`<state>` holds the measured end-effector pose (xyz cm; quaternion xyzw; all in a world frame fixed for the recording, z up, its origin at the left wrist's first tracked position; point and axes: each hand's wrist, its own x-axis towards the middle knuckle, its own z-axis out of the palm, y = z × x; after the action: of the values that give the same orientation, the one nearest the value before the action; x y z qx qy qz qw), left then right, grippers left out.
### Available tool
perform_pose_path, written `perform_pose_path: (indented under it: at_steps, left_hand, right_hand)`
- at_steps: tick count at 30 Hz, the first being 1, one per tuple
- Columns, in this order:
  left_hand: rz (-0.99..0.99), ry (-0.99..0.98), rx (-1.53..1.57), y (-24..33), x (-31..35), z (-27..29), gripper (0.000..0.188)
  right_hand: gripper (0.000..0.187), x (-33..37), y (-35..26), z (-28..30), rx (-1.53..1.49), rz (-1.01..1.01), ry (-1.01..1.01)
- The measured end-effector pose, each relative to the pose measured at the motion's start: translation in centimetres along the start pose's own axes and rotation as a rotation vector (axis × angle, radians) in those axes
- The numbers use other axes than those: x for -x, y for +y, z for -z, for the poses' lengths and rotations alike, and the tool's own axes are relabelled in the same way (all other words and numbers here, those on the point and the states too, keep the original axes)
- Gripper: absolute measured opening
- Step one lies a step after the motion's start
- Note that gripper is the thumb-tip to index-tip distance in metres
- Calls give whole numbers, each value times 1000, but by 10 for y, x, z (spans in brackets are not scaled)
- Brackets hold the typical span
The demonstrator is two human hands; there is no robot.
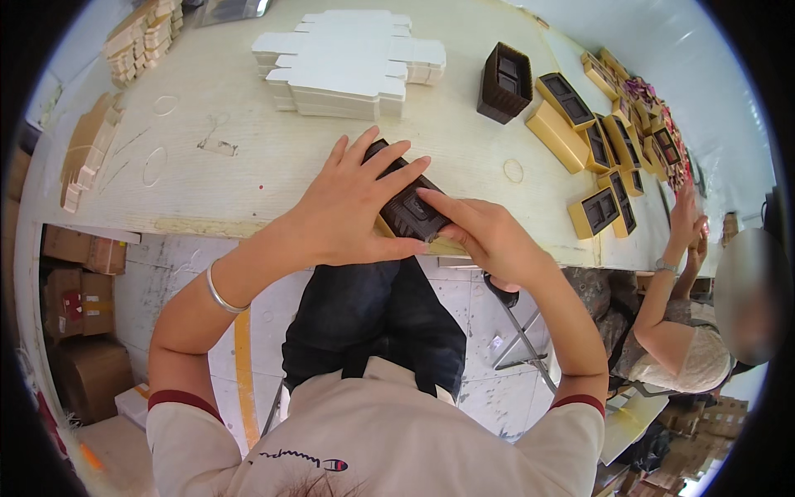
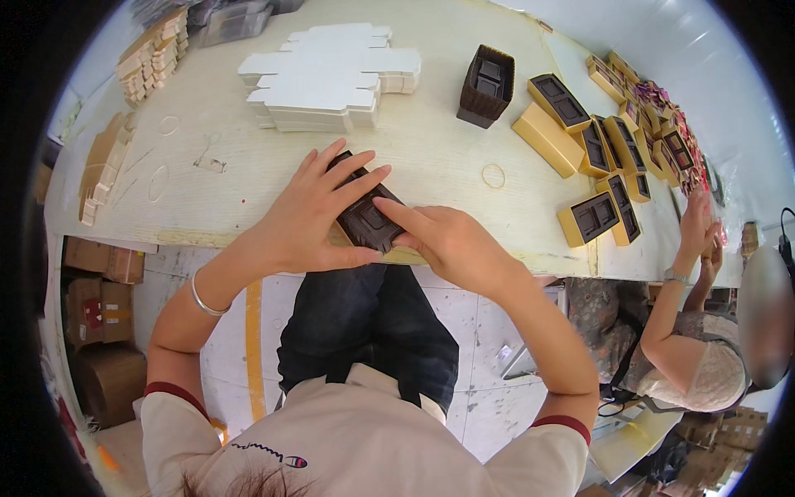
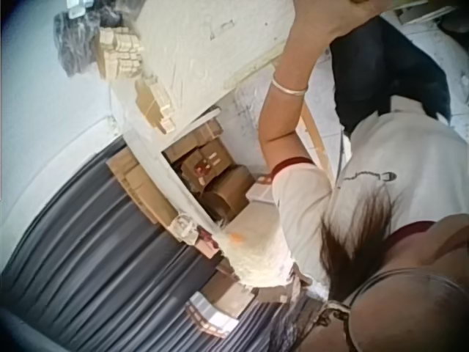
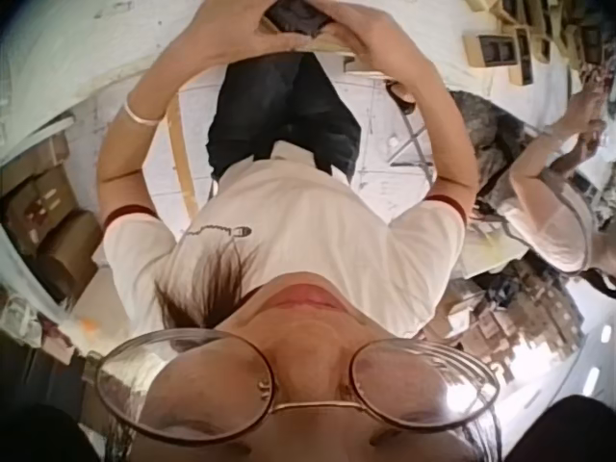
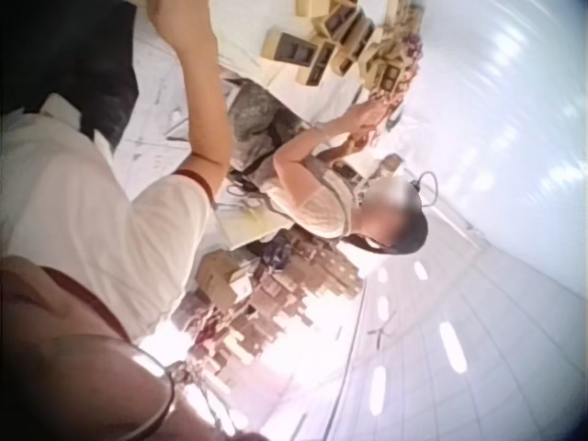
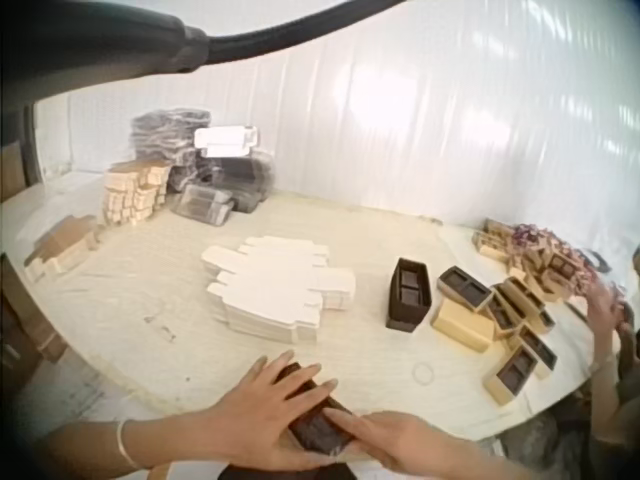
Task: The person folds flat white cardboard pieces into rectangular boxes and inserts black plastic trays into them. The person repeatedly picks up a flat piece, folds the sides, and places a tray inside before stacking the finished unit.
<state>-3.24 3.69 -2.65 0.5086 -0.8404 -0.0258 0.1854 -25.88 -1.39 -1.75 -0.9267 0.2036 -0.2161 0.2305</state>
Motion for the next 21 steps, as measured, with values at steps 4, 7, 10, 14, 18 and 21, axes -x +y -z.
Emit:
perform_pose_path:
  at_steps: [4,7,10,14,18,21]
  left_hand:
    - [-8,-25,103,-1,-3,1,82]
    - [-74,-46,171,-13,-4,4,80]
    - [-132,-84,173,-19,-4,8,80]
    - [-178,-168,198,-26,-9,14,80]
    - [-197,-203,280,-33,-12,17,80]
    - [-196,-185,296,-36,-10,17,79]
  right_hand:
    - [48,-4,0,-3,54,-3,-39]
    - [48,-5,-6,-8,91,-48,-74]
    - [49,-12,-11,6,-139,-148,-212]
    - [52,-20,-7,19,-100,-106,-334]
    - [50,-27,-4,15,138,118,-306]
    - [48,-34,-4,18,11,107,-343]
